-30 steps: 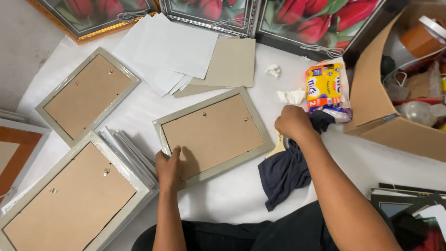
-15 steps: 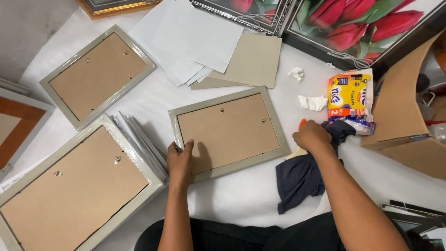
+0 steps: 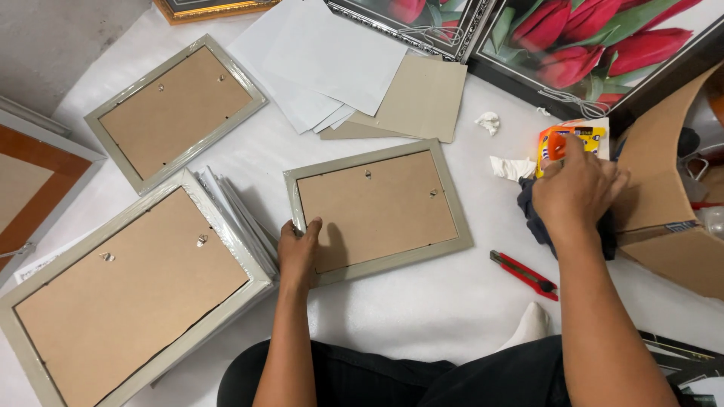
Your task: Cleaning glass and assembling picture frames with artwork and backing boards
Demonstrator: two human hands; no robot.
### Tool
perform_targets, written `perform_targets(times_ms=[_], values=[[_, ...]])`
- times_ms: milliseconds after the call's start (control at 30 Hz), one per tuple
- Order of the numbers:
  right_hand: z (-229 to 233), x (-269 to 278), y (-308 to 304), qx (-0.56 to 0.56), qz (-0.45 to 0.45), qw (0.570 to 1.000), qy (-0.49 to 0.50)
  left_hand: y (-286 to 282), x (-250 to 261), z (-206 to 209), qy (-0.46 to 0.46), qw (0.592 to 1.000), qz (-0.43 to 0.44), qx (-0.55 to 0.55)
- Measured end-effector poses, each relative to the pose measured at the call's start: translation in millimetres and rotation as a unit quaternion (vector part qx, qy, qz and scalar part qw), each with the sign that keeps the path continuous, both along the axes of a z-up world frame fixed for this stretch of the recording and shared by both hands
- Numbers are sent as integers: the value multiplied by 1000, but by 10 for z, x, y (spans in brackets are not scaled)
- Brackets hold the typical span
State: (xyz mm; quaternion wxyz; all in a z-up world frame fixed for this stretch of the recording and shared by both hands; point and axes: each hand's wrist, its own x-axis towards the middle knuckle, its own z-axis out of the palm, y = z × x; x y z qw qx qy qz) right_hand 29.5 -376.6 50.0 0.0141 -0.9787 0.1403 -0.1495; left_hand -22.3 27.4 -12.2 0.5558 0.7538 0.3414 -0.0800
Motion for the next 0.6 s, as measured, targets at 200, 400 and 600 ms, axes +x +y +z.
perform_targets(times_ms=[200, 400, 600], values=[[521, -108, 315, 43, 111, 957, -264, -12, 8, -18, -13, 1000, 3, 7], [666, -179, 370, 105, 176, 906, -371, 6, 0, -43, -10, 1000, -4, 12], [709, -182, 261, 182, 241, 863, -405, -22, 11, 46, 27, 1000, -14, 9]])
